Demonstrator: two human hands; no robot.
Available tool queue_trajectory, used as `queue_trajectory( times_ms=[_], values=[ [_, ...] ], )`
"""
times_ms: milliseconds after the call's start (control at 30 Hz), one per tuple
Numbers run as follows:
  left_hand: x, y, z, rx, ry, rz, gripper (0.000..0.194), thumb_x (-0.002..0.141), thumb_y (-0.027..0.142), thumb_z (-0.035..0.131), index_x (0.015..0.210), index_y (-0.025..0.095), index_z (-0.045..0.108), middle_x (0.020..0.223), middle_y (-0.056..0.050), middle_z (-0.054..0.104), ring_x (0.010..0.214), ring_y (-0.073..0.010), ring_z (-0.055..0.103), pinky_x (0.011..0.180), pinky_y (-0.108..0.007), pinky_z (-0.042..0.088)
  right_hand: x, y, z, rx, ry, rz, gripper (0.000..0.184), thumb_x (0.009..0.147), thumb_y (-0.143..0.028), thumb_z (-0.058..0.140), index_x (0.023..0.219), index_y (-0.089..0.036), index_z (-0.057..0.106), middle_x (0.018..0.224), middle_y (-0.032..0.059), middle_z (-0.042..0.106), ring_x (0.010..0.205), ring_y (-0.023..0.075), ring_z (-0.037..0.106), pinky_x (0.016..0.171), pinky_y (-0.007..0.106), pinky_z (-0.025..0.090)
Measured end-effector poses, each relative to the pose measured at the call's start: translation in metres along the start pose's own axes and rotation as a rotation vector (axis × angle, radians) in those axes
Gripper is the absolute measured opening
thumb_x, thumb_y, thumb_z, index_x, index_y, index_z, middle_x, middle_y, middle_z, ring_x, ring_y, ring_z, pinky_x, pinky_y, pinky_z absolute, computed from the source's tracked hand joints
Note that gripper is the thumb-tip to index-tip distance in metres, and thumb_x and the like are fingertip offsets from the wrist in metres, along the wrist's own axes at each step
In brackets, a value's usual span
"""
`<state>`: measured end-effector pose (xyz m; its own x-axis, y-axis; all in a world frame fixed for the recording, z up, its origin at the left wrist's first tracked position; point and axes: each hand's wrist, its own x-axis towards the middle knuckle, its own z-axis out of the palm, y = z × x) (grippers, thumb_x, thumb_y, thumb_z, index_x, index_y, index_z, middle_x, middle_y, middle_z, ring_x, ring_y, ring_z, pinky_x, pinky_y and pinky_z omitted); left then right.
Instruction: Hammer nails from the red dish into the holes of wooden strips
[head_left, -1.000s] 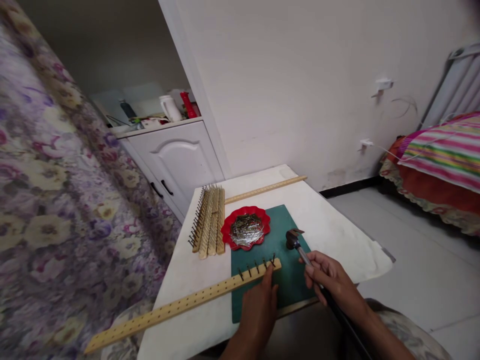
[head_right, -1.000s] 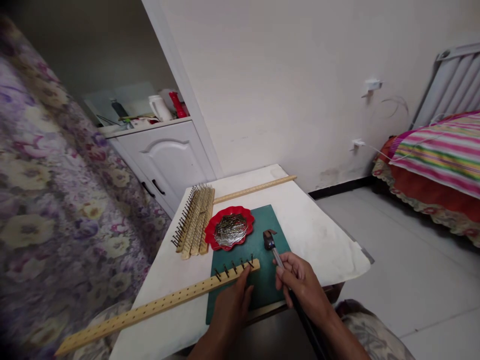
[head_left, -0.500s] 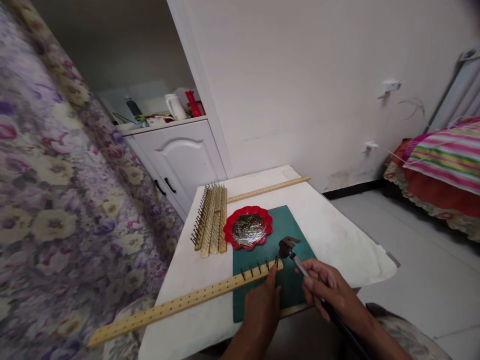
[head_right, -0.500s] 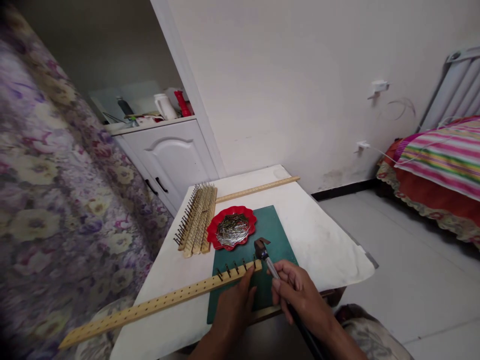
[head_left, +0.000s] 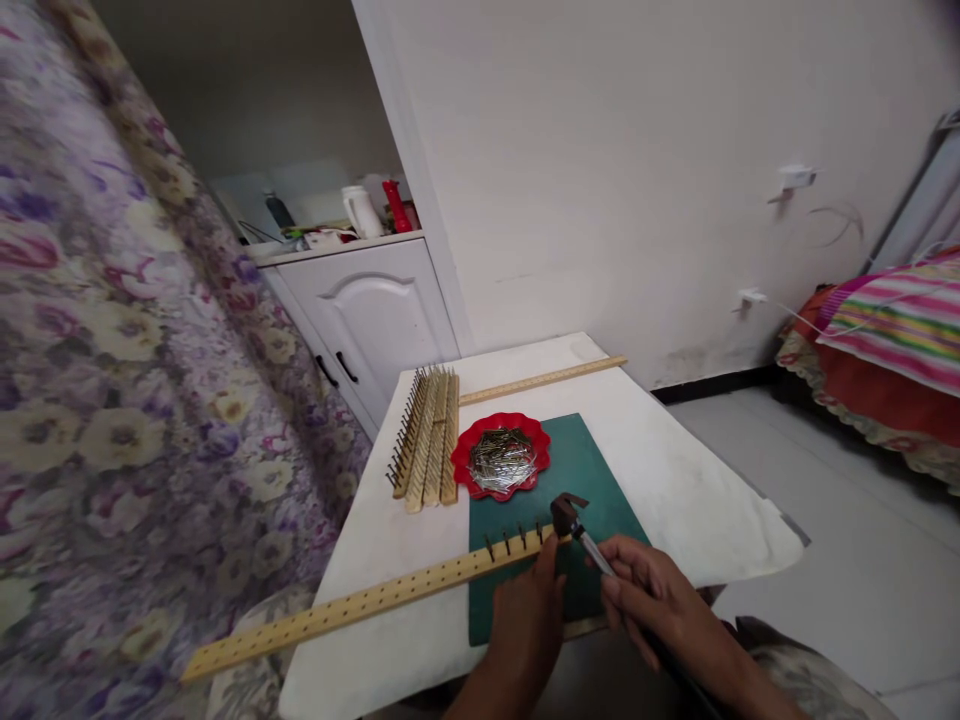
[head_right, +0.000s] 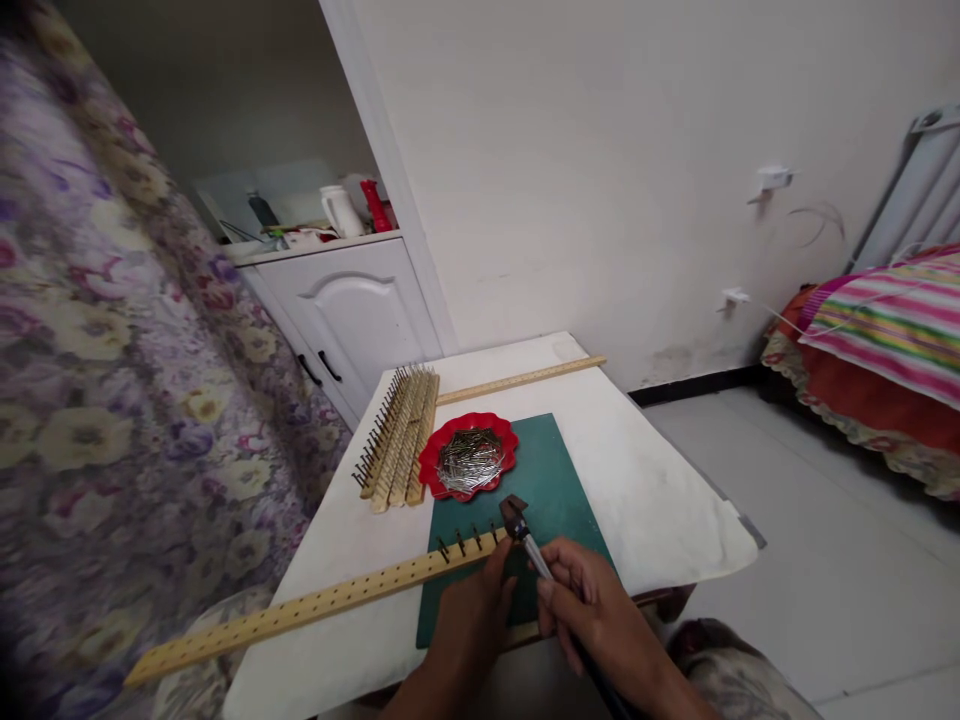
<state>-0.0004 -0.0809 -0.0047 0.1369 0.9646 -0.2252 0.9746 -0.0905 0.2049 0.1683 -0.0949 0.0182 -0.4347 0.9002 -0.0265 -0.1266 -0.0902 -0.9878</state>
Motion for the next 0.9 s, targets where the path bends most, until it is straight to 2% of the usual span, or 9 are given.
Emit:
queue_trajectory(
  times_ms=[300, 633, 900],
  values=[
    [0.0003, 0.0011, -0.0017, -0.012, -0.038, -0.022, 0.051, 0.090, 0.025, 0.037, 0.140, 0.021, 0.029, 0.106, -0.009, 0.068, 0.096, -0.0217, 0.064, 0.083, -0.032, 0.047, -0.0044, -0.0043, -0.0032, 0.006, 0.059, -0.034, 0.026, 0.088, -0.042, 0.048, 0.100, -0.019, 0.050, 0.060, -0.0055, 0.058, 0.029, 0.0025, 0.038, 0.033, 0.015, 0.021],
    [0.0006, 0.0003, 0.0001, -0.023, -0.024, -0.011, 0.051, 0.090, 0.025, 0.037, 0.140, 0.022, 0.028, 0.111, -0.010, 0.066, 0.095, -0.0225, 0.064, 0.081, -0.034, 0.049, -0.0003, -0.0005, 0.0031, -0.035, -0.003, 0.000, 0.024, 0.089, -0.041, 0.047, 0.093, -0.018, 0.052, 0.058, -0.0061, 0.056, 0.029, 0.0023, 0.038, 0.033, 0.015, 0.021],
    [0.0016, -0.0025, 0.0048, -0.023, -0.005, -0.001, 0.051, 0.090, 0.025, 0.037, 0.140, 0.022, 0.029, 0.107, -0.010, 0.068, 0.093, -0.0241, 0.065, 0.081, -0.036, 0.049, -0.0031, -0.0083, -0.0010, -0.021, 0.070, -0.024, 0.024, 0.089, -0.040, 0.047, 0.100, -0.019, 0.050, 0.062, -0.0040, 0.060, 0.029, 0.0019, 0.039, 0.033, 0.015, 0.022]
  ],
)
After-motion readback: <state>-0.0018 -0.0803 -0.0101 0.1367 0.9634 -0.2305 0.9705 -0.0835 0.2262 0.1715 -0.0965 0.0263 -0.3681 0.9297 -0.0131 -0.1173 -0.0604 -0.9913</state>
